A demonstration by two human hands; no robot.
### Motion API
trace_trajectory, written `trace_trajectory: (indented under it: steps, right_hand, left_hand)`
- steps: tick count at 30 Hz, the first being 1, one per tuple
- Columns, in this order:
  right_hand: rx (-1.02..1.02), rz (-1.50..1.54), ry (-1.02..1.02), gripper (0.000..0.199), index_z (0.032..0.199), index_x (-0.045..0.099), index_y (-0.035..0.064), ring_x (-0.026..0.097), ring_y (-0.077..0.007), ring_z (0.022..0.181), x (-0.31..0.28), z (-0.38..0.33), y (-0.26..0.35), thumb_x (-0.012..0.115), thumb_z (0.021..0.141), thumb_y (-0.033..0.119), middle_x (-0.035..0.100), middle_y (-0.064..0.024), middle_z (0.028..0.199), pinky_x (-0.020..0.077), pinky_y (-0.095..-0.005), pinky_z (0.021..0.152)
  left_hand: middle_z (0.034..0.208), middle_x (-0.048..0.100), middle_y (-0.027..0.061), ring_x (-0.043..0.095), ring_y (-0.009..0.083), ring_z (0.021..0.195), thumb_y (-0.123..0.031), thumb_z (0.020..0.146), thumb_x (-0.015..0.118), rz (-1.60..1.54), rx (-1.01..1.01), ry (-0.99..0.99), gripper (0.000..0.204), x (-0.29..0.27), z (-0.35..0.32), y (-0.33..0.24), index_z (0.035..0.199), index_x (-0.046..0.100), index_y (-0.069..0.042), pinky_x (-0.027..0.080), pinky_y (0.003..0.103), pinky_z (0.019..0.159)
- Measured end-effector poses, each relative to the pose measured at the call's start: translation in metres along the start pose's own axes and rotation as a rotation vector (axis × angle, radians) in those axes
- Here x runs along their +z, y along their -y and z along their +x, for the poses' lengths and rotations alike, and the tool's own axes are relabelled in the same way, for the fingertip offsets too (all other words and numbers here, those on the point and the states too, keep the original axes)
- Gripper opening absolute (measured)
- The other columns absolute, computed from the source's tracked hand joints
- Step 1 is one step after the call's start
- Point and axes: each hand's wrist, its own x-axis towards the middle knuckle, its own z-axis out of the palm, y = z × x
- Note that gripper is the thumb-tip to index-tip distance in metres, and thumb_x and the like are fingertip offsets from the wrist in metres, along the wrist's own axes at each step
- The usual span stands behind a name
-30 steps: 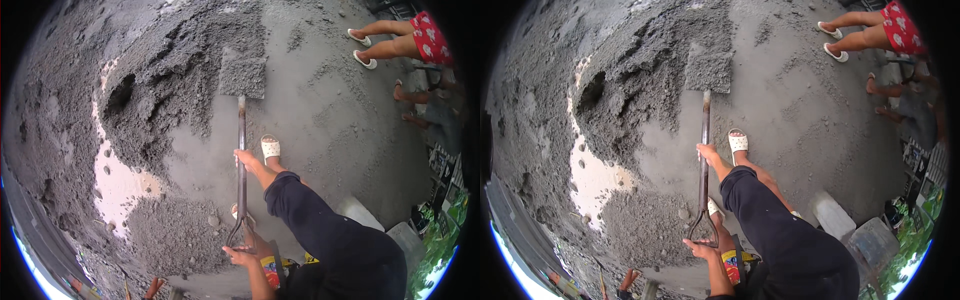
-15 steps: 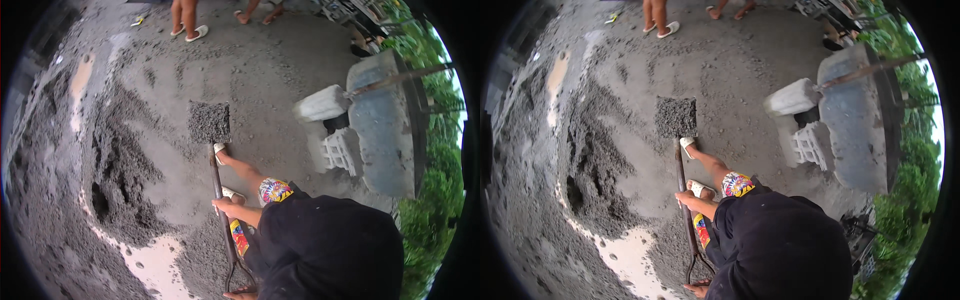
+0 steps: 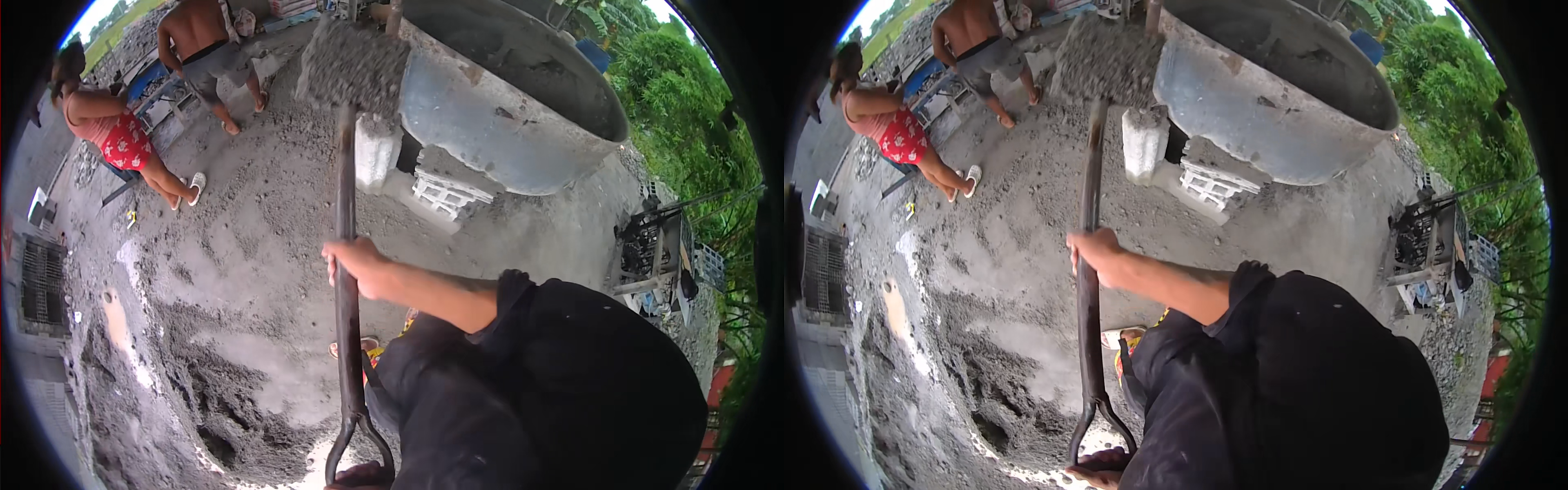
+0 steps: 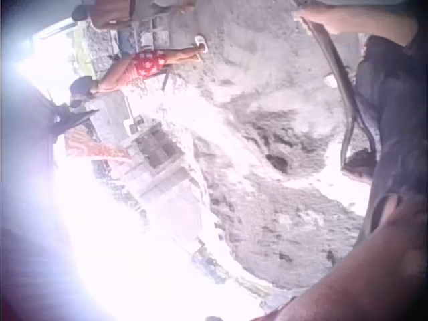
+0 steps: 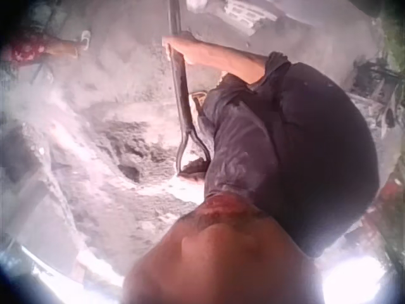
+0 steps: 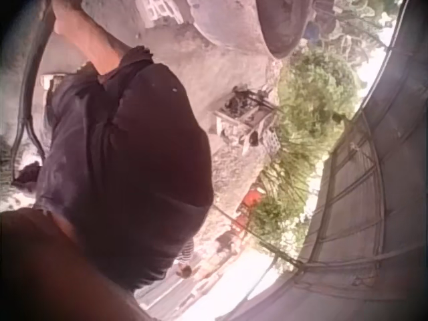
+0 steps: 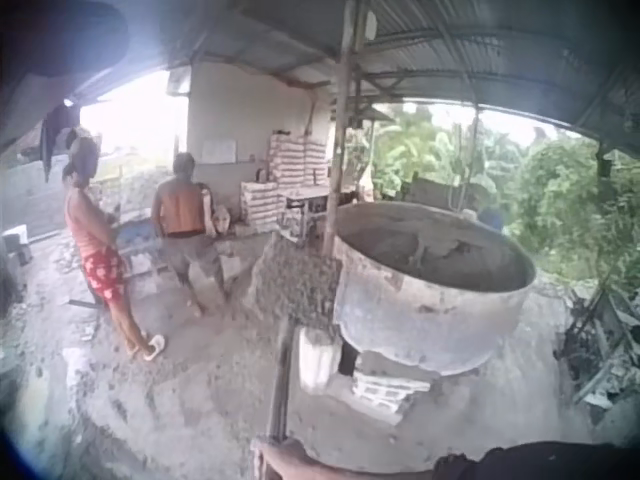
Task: The person shovels concrete mixture from a pile on the ground into a cement mixer drum using shovels.
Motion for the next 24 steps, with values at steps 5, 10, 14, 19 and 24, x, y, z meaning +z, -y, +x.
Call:
trace_trajectory:
  steps: [5, 10, 14, 19, 24]
  right_hand:
    - [-0.307, 0.138, 0.155, 0.016, 0.068, 0.047, 0.0073, 0.049, -0.0170, 0.053, -0.103, -0.037, 0.158, 0.060, 0.077, 0.011, 0.048, -0.0040, 0.058, 0.0466, -0.0326, 0.054]
    - [-0.391, 0.540, 0.386, 0.020, 0.065, 0.045, 0.0107, 0.045, -0.0093, 0.052, -0.215, -0.021, 0.241, 0.060, 0.080, 0.010, 0.045, 0.0022, 0.058, 0.0441, -0.0265, 0.055]
    - [-0.331, 0.729, 0.750, 0.019, 0.065, 0.047, 0.0117, 0.042, -0.0063, 0.048, -0.274, 0.004, 0.242, 0.058, 0.080, 0.014, 0.043, 0.0051, 0.056, 0.0410, -0.0224, 0.049]
    - [-0.425, 0.771, 0.726, 0.027, 0.066, 0.038, 0.0163, 0.032, -0.0029, 0.048, -0.321, -0.014, 0.199, 0.048, 0.091, 0.018, 0.033, 0.0077, 0.060, 0.0312, -0.0196, 0.048]
    - [-0.496, 0.247, 0.789, 0.029, 0.100, 0.044, 0.0079, 0.049, -0.0188, 0.084, -0.312, -0.067, 0.189, 0.047, 0.092, 0.036, 0.047, -0.0062, 0.088, 0.0454, -0.0367, 0.081]
  left_hand:
    - [0.052, 0.039, 0.0014, 0.039, 0.0143, 0.043, -0.058, 0.085, 0.050, -0.111, 0.022, 0.386, 0.052, 0.096, -0.091, 0.028, 0.069, 0.042, -0.009, 0.036, 0.028, 0.043]
    - [0.058, 0.048, 0.0044, 0.047, 0.0134, 0.050, -0.063, 0.077, 0.058, 0.092, 0.761, 0.686, 0.061, 0.165, -0.118, 0.108, 0.078, 0.049, -0.002, 0.040, 0.028, 0.048]
    - [0.073, 0.057, 0.0087, 0.057, 0.0265, 0.065, -0.050, 0.059, 0.079, 0.209, 1.640, 1.138, 0.059, 0.170, -0.119, 0.111, 0.084, 0.054, -0.002, 0.047, 0.036, 0.060]
    - [0.088, 0.057, 0.0127, 0.057, 0.0309, 0.086, -0.033, 0.060, 0.083, 0.293, 1.530, 1.311, 0.052, 0.137, -0.111, 0.098, 0.090, 0.054, -0.003, 0.046, 0.043, 0.079]
    - [0.094, 0.057, 0.0112, 0.055, 0.0272, 0.094, -0.037, 0.073, 0.071, 0.212, 0.980, 1.055, 0.046, 0.106, -0.102, 0.086, 0.097, 0.052, -0.001, 0.043, 0.038, 0.086]
